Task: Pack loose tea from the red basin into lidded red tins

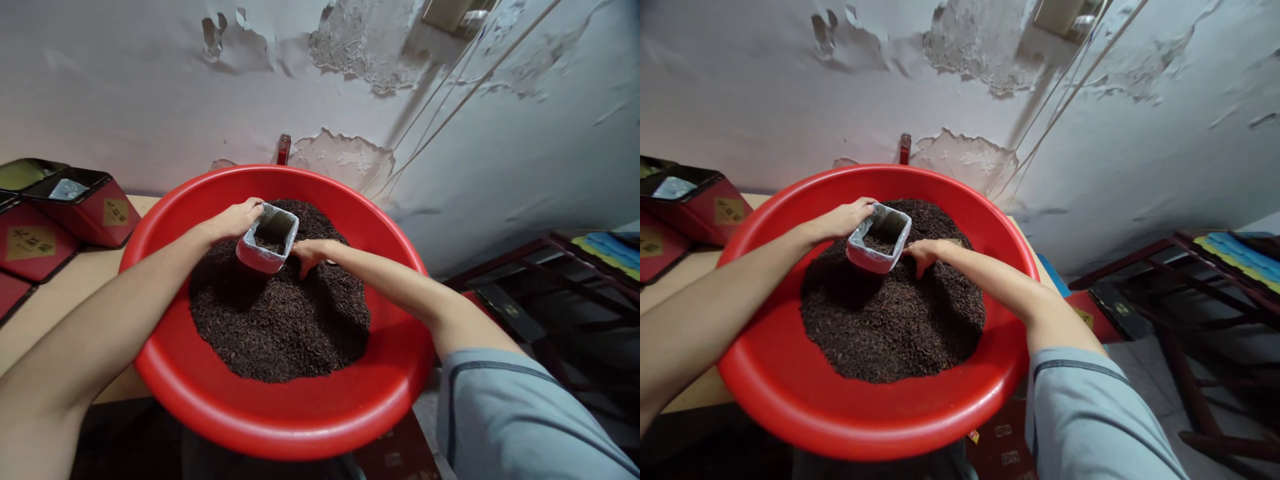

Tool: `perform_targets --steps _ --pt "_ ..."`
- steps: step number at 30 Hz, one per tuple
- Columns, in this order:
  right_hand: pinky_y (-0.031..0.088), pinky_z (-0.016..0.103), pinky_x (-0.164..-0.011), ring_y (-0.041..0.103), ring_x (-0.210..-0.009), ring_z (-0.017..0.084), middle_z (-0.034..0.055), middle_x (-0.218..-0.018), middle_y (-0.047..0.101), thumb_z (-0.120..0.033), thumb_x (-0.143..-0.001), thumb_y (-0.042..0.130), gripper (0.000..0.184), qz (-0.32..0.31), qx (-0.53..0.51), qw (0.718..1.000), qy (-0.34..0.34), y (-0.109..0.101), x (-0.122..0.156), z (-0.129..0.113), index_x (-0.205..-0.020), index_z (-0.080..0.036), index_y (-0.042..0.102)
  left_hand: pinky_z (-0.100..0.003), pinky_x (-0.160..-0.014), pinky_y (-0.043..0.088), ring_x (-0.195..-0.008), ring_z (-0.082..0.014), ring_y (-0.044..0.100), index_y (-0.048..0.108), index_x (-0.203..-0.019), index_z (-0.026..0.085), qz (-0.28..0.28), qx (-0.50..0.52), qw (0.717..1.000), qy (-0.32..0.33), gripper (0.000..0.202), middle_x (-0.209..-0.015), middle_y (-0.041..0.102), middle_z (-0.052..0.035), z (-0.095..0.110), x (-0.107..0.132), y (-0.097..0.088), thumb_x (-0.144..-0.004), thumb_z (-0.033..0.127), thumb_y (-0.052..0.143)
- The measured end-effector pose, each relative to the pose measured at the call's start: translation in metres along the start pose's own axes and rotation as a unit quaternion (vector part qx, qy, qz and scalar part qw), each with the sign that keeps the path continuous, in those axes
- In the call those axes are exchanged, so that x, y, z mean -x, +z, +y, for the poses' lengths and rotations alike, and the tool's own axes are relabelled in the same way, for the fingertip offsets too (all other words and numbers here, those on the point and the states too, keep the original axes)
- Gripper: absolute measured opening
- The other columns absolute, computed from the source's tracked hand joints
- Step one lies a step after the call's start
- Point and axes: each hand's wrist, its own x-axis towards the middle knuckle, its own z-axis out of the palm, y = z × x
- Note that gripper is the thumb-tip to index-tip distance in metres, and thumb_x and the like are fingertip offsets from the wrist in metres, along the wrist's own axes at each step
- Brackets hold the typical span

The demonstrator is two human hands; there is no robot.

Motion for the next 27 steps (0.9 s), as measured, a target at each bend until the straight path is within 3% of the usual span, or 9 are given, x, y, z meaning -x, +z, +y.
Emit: perform_targets --steps 3,8,12,16,21,24,27 --pt "0.049 0.035 -0.105 0.062 -0.126 0.031 0.0117 -0.142 0.062 -0.032 -0.066 0.088 0.082 -0.021 0.039 0.999 0.015 0.004 0.005 -0.009 -0.142 -0.023 0.058 -0.036 -0.11 0.044 -0.128 -0.025 0.059 0.043 -0.149 0.02 -0.003 -0.006 1.0 0.002 0.058 -0.142 0.061 -0.0106 0.0 0.0 0.0 -0.101 0.045 0.021" --pt "0.053 0.04 -0.097 0.067 -0.117 0.034 0.0109 -0.147 0.057 -0.036 -0.072 0.083 0.074 0.056 0.068 0.996 0.024 0.018 0.024 -0.022 -0.141 -0.028 0.058 -0.036 -0.109 0.044 -0.126 -0.0247 0.061 0.044 -0.148 0.02 -0.009 -0.005 1.0 -0.007 0.059 -0.141 0.062 -0.0123 0.004 0.003 -0.001 -0.101 0.046 0.021" --pt "0.054 0.038 -0.09 0.07 -0.106 0.03 0.0116 -0.138 0.061 -0.034 -0.071 0.083 0.07 0.091 0.055 0.993 0.056 0.014 0.042 -0.026 -0.137 -0.024 0.06 -0.035 -0.11 0.044 -0.128 -0.025 0.059 0.045 -0.148 0.019 -0.012 0.002 1.0 -0.009 0.059 -0.143 0.061 -0.0125 0.005 0.005 -0.002 -0.101 0.045 0.02" --pt "0.051 0.034 -0.087 0.066 -0.104 0.027 0.0079 -0.119 0.067 -0.03 -0.069 0.083 0.055 0.179 0.002 0.978 0.111 -0.012 0.062 -0.025 -0.12 -0.022 0.066 -0.036 -0.112 0.041 -0.131 -0.0256 0.057 0.044 -0.149 0.019 -0.019 0.003 1.0 -0.012 0.059 -0.146 0.058 -0.013 0.004 0.003 -0.002 -0.102 0.046 0.019" --pt "0.048 0.029 -0.076 0.061 -0.084 0.018 0.0004 -0.094 0.068 -0.02 -0.065 0.078 0.04 0.3 -0.099 0.942 0.118 -0.069 0.086 -0.027 -0.104 -0.021 0.067 -0.038 -0.113 0.041 -0.132 -0.0266 0.056 0.042 -0.15 0.019 -0.026 0.009 1.0 -0.006 0.061 -0.148 0.057 -0.0129 -0.001 0.0 -0.001 -0.102 0.048 0.018" --pt "0.048 0.029 -0.075 0.059 -0.08 0.016 -0.0002 -0.091 0.066 -0.02 -0.067 0.076 0.039 0.34 -0.126 0.927 0.096 -0.101 0.085 -0.042 -0.104 -0.019 0.065 -0.039 -0.113 0.041 -0.132 -0.0272 0.056 0.044 -0.148 0.019 -0.024 0.01 1.0 0.004 0.062 -0.148 0.056 -0.0123 -0.006 -0.002 0.0 -0.102 0.051 0.016" --pt "0.049 0.034 -0.084 0.059 -0.088 0.019 0.0024 -0.098 0.066 -0.019 -0.068 0.079 0.043 0.346 -0.098 0.931 0.06 -0.119 0.068 -0.063 -0.109 -0.019 0.067 -0.038 -0.112 0.041 -0.131 -0.0277 0.056 0.052 -0.139 0.017 -0.021 0.016 0.999 0.04 0.064 -0.145 0.058 -0.0122 -0.011 -0.002 0.0 -0.103 0.053 0.014"
